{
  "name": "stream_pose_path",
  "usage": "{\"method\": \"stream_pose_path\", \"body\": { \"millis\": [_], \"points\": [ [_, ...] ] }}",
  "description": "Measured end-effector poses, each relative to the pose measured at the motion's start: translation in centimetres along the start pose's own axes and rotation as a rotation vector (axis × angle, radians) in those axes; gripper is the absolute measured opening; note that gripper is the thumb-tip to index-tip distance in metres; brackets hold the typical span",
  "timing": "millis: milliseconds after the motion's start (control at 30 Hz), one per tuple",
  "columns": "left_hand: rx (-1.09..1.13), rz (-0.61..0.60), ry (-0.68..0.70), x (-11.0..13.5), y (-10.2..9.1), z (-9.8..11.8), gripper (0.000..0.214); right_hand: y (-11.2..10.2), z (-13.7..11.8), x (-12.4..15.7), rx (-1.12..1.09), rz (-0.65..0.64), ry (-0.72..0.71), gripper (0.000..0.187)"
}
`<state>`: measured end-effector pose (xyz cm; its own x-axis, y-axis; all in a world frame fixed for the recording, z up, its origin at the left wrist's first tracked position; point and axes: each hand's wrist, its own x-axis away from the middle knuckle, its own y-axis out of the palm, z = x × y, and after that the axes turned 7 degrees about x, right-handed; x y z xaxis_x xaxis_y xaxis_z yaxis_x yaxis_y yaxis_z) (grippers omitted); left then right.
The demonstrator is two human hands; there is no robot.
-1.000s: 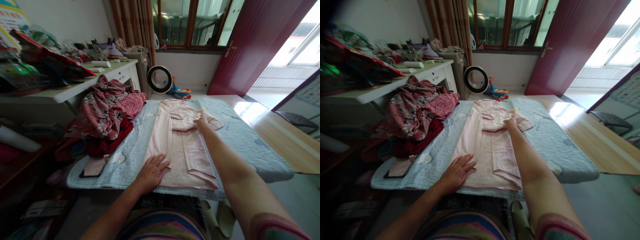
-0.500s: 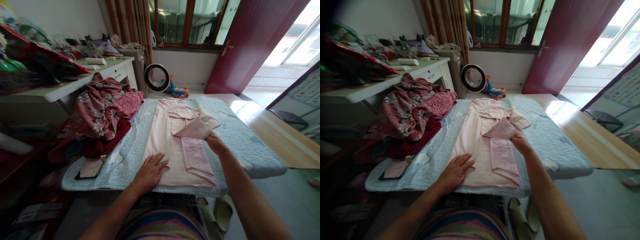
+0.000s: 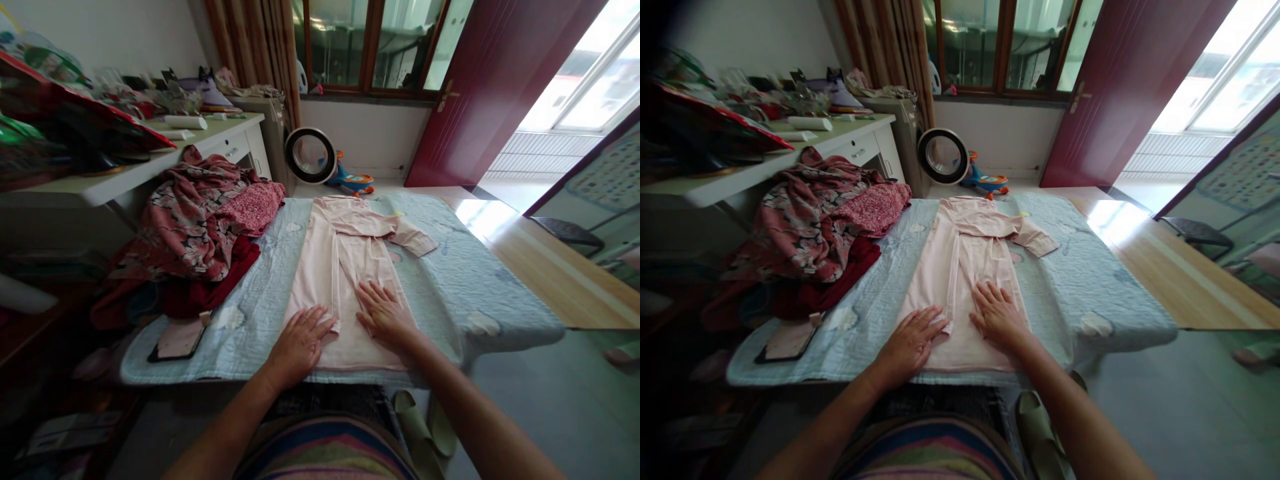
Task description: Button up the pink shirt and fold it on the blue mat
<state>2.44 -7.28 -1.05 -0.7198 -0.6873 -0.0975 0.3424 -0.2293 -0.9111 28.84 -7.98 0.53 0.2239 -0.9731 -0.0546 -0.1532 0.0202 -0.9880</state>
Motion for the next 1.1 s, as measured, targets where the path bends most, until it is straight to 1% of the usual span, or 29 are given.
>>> {"method": "stream_pose_path", "body": {
  "millis": [67,100,200,233,300,367,433,500,533,600,700,767,867,900,967,1033,1100],
  "points": [
    [0.018,0.0,0.0,0.0,-0.1,0.1,0.063,0.1,-0.6,0.2,0.052,-0.079,-0.014,0.062],
    [0.031,-0.005,-0.003,0.1,-0.2,0.2,0.063,-0.2,-0.6,0.1,0.067,-0.102,-0.018,0.063],
    [0.106,-0.045,-0.013,0.6,-1.0,0.6,0.06,-2.1,-0.5,-0.7,0.061,-0.149,-0.06,0.054],
    [0.148,-0.062,-0.01,0.8,-1.4,0.8,0.059,-2.9,-0.5,-1.4,0.05,-0.145,-0.073,0.051],
    [0.263,-0.086,0.008,1.1,-2.3,1.1,0.053,-4.1,-1.0,-3.1,0.024,-0.091,-0.09,0.048],
    [0.375,-0.049,0.009,1.0,-3.3,1.1,0.045,-4.5,-1.8,-5.4,0.001,-0.002,-0.105,0.048],
    [0.388,0.064,-0.004,0.4,-3.9,0.6,0.04,-3.7,-2.9,-7.8,-0.008,0.056,-0.124,0.052],
    [0.27,0.178,-0.012,-0.5,-4.2,-0.5,0.039,-2.2,-4.0,-9.7,0.015,0.062,-0.13,0.056],
    [0.188,0.205,-0.016,-0.9,-4.1,-1.2,0.039,-1.3,-4.5,-10.3,0.033,0.051,-0.139,0.058],
    [0.053,0.175,-0.036,-1.4,-3.8,-2.7,0.039,0.4,-5.2,-10.9,0.063,0.018,-0.172,0.059],
    [-0.027,0.1,-0.074,-1.1,-3.0,-4.2,0.041,1.8,-5.6,-10.2,0.081,-0.023,-0.205,0.062],
    [-0.034,0.106,-0.081,-0.6,-2.8,-4.5,0.039,2.0,-5.7,-9.2,0.086,-0.041,-0.208,0.065],
    [-0.029,0.122,-0.08,-0.8,-3.4,-4.5,0.028,1.9,-6.2,-7.2,0.077,-0.069,-0.239,0.069],
    [-0.026,0.118,-0.08,-1.2,-3.8,-4.6,0.024,1.8,-6.5,-6.6,0.068,-0.077,-0.255,0.07],
    [-0.024,0.121,-0.089,-2.7,-4.4,-4.9,0.025,1.7,-7.2,-5.2,0.046,-0.094,-0.281,0.071],
    [-0.041,0.136,-0.08,-4.9,-4.8,-5.5,0.026,1.7,-8.1,-3.8,0.021,-0.113,-0.298,0.073],
    [-0.064,0.152,-0.074,-7.2,-4.7,-6.3,0.033,1.6,-9.0,-2.4,-0.005,-0.129,-0.32,0.076]
  ]
}}
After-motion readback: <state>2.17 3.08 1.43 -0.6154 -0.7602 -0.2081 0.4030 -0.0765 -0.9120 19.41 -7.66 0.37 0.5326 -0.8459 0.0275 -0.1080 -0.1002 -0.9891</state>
